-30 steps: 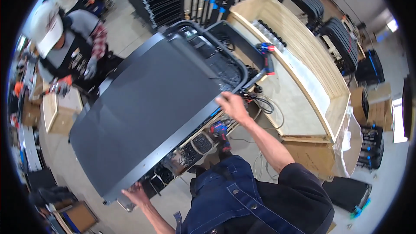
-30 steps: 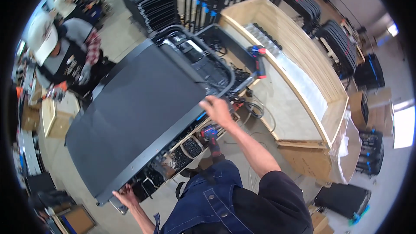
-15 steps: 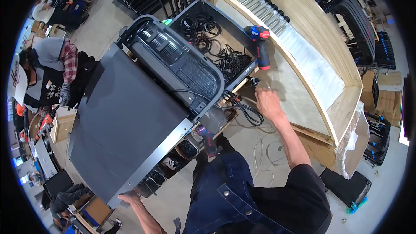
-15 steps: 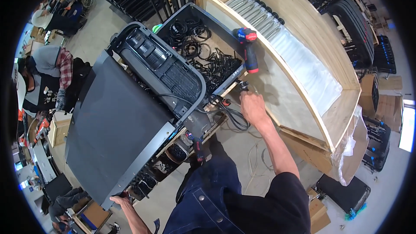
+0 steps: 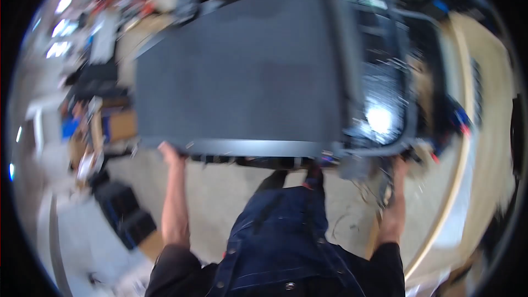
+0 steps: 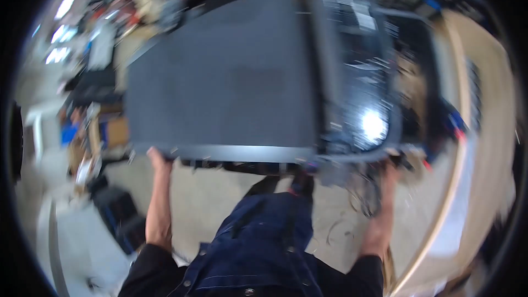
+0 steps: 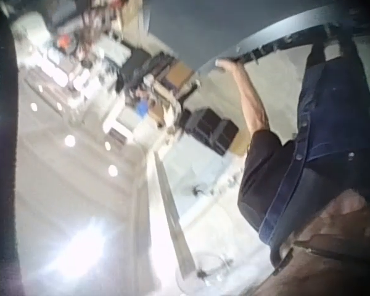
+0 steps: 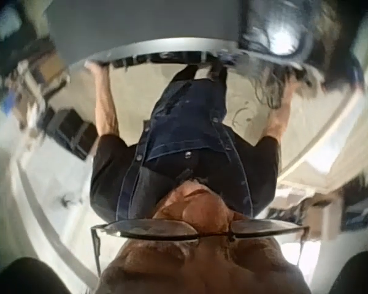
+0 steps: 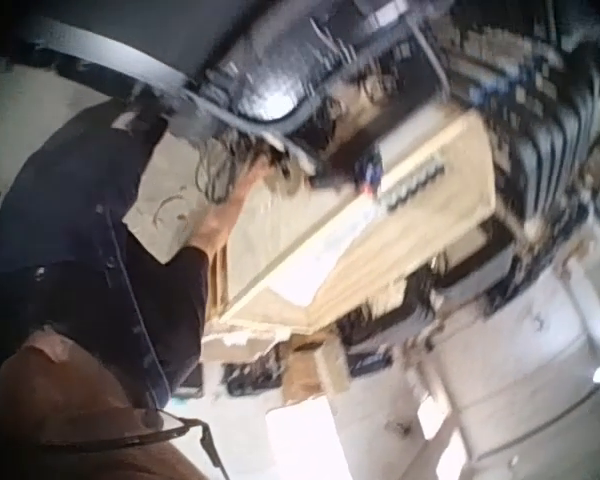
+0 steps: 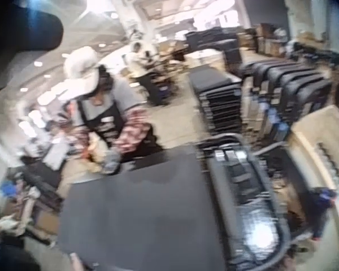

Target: Assembling the base and covers of a treadmill using power tools in a factory setting.

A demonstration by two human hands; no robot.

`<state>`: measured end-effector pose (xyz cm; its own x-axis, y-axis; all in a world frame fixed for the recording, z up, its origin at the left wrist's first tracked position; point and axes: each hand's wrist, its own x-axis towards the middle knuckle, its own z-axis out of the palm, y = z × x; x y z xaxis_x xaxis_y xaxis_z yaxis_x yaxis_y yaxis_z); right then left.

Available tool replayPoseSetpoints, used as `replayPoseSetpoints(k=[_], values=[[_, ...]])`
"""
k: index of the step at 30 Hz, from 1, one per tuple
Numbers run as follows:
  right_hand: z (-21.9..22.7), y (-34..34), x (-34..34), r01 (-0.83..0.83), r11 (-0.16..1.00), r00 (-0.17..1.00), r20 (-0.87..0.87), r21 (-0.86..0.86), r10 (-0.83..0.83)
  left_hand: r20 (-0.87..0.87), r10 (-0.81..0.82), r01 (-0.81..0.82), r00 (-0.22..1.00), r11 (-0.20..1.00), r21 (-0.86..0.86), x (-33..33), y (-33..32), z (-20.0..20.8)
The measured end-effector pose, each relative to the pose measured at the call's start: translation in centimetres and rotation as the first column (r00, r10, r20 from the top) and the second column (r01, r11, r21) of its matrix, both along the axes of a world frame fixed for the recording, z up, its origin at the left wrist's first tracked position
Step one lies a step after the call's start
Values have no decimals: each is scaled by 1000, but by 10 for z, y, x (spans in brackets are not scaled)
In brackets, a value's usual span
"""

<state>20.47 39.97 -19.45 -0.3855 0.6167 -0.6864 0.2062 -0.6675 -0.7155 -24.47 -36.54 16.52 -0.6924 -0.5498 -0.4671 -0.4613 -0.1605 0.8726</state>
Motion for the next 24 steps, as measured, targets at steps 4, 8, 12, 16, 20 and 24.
replayPoseSetpoints(k=[4,8,12,16,20,24], values=[[-69,9,-29,-100,887,976,-128,450,175,-106,155,-154,982,988,19,8,18,23],[-13,164,-22,-255,963,920,-285,87,270,53,149,-158,987,959,234,44,-20,-14],[102,-9,-39,-74,960,801,590,269,-104,187,-309,319,933,947,-27,51,-18,39],[276,-9,-37,27,783,900,325,622,-290,351,-258,313,900,944,-107,94,-107,-60],[442,-57,-39,-140,665,970,236,734,-58,477,-290,482,830,803,-351,98,-181,-155],[603,-245,-91,-201,611,890,404,765,-213,710,-399,811,580,366,-456,55,-157,-191]])
